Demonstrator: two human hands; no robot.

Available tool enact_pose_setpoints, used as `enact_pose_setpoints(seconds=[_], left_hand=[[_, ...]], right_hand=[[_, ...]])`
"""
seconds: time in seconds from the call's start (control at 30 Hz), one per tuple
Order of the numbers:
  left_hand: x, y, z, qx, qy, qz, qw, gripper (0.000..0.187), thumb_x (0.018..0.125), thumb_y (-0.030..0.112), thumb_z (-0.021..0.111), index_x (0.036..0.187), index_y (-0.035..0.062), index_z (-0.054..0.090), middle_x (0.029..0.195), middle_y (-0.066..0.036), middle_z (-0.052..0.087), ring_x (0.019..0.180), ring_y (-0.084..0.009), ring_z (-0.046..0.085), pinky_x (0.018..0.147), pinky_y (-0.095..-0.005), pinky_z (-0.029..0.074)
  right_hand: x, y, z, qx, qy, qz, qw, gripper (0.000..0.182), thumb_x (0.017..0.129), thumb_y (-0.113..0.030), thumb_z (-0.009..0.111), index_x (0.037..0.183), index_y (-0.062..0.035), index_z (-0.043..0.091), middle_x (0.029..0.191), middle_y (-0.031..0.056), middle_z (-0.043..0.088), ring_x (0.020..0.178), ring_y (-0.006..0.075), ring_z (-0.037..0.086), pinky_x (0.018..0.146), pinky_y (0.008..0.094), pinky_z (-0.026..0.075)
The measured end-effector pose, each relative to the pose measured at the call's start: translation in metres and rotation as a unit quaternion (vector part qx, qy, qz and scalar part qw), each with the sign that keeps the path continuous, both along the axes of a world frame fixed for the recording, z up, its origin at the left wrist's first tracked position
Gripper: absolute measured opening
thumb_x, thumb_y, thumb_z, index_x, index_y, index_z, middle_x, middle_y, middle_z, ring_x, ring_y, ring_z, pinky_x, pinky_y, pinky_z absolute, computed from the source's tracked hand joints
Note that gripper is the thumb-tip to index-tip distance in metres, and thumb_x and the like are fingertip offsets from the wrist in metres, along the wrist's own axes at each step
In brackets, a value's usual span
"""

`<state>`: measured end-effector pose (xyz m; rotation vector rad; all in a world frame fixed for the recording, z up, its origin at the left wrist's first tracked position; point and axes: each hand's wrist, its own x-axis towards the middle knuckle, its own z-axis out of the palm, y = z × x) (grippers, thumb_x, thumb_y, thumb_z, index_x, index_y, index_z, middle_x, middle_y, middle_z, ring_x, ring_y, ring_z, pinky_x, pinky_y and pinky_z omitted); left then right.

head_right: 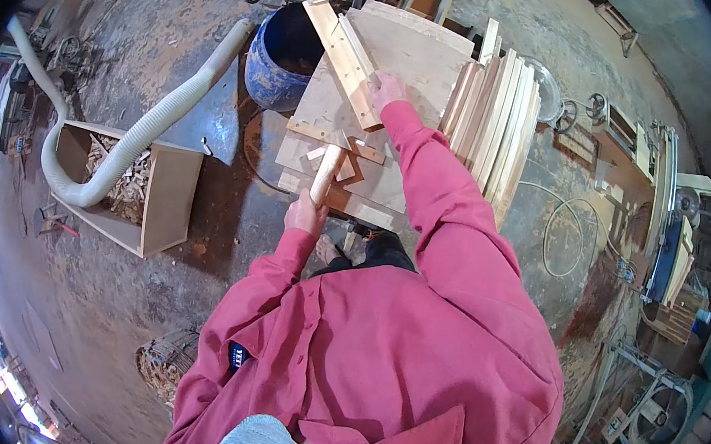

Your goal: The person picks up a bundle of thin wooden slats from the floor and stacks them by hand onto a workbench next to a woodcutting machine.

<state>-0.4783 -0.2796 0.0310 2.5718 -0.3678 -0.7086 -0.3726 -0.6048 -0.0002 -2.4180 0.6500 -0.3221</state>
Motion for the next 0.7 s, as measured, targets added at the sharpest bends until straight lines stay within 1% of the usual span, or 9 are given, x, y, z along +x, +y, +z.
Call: enact_pose_setpoints(seconds=[0.1, 0.2, 0.3, 0.37, 0.5, 0.57, 0.7], left_hand=[[0.001, -0.001, -0.002, 0.008, -0.001, 0.005, 1.000, 0.038, 0.086, 0.028, 0.074, 0.104, 0.0035, 0.051, 0.088, -0.028, 0.070, 0.086, -0.0476, 0.068, 0.074, -0.0564, 0.054], [0.000, -0.001, 0.001, 0.002, -0.003, 0.002, 1.000, 0.039, 0.086, 0.029, 0.074, 0.104, 0.0036, 0.051, 0.088, -0.027, 0.070, 0.086, -0.0475, 0.068, 0.074, -0.0561, 0.055], [0.000, -0.001, 0.002, -0.009, -0.007, -0.002, 1.000, 0.039, 0.086, 0.028, 0.075, 0.104, 0.0035, 0.051, 0.087, -0.027, 0.070, 0.086, -0.0474, 0.068, 0.074, -0.0560, 0.055], [0.001, -0.001, -0.001, -0.012, -0.012, 0.000, 1.000, 0.039, 0.086, 0.028, 0.075, 0.104, 0.0034, 0.050, 0.087, -0.027, 0.070, 0.086, -0.0474, 0.068, 0.074, -0.0560, 0.055], [0.002, -0.003, -0.007, -0.007, -0.011, 0.002, 1.000, 0.038, 0.086, 0.028, 0.074, 0.103, 0.0036, 0.050, 0.086, -0.027, 0.070, 0.086, -0.0475, 0.068, 0.074, -0.0563, 0.055], [0.003, -0.006, -0.008, -0.005, -0.013, 0.002, 1.000, 0.037, 0.086, 0.027, 0.074, 0.103, 0.0035, 0.051, 0.086, -0.028, 0.070, 0.086, -0.0476, 0.068, 0.074, -0.0564, 0.054], [0.015, -0.021, -0.007, -0.007, -0.017, 0.006, 1.000, 0.036, 0.086, 0.027, 0.073, 0.102, 0.0030, 0.051, 0.087, -0.028, 0.069, 0.086, -0.0476, 0.068, 0.074, -0.0565, 0.054]], right_hand=[[0.001, -0.004, -0.006, 0.010, 0.010, -0.006, 1.000, 0.042, 0.089, -0.027, 0.071, 0.125, -0.0052, 0.068, 0.120, 0.0230, 0.065, 0.115, 0.0399, 0.060, 0.101, 0.0468, 0.047], [0.008, -0.007, -0.012, 0.004, -0.009, 0.002, 1.000, 0.042, 0.090, -0.030, 0.071, 0.125, -0.0069, 0.069, 0.119, 0.0229, 0.065, 0.114, 0.0401, 0.060, 0.101, 0.0469, 0.047], [0.014, -0.013, -0.020, 0.007, 0.019, -0.005, 1.000, 0.042, 0.091, -0.034, 0.069, 0.125, -0.0081, 0.069, 0.119, 0.0225, 0.065, 0.113, 0.0402, 0.060, 0.100, 0.0471, 0.047], [0.019, -0.014, -0.022, -0.013, 0.006, 0.003, 1.000, 0.043, 0.091, -0.036, 0.068, 0.124, -0.0091, 0.070, 0.119, 0.0225, 0.064, 0.114, 0.0402, 0.060, 0.100, 0.0472, 0.047], [0.022, -0.019, -0.025, -0.011, 0.029, 0.019, 0.999, 0.044, 0.091, -0.037, 0.067, 0.124, -0.0088, 0.070, 0.119, 0.0226, 0.064, 0.114, 0.0404, 0.059, 0.100, 0.0477, 0.047], [0.024, -0.020, -0.033, -0.046, -0.037, 0.015, 0.998, 0.043, 0.091, -0.036, 0.069, 0.124, -0.0085, 0.070, 0.118, 0.0226, 0.064, 0.114, 0.0405, 0.059, 0.101, 0.0475, 0.047], [0.038, -0.036, -0.033, -0.013, -0.022, 0.022, 0.999, 0.042, 0.090, -0.033, 0.070, 0.123, -0.0076, 0.070, 0.119, 0.0224, 0.064, 0.114, 0.0405, 0.059, 0.102, 0.0472, 0.046]])
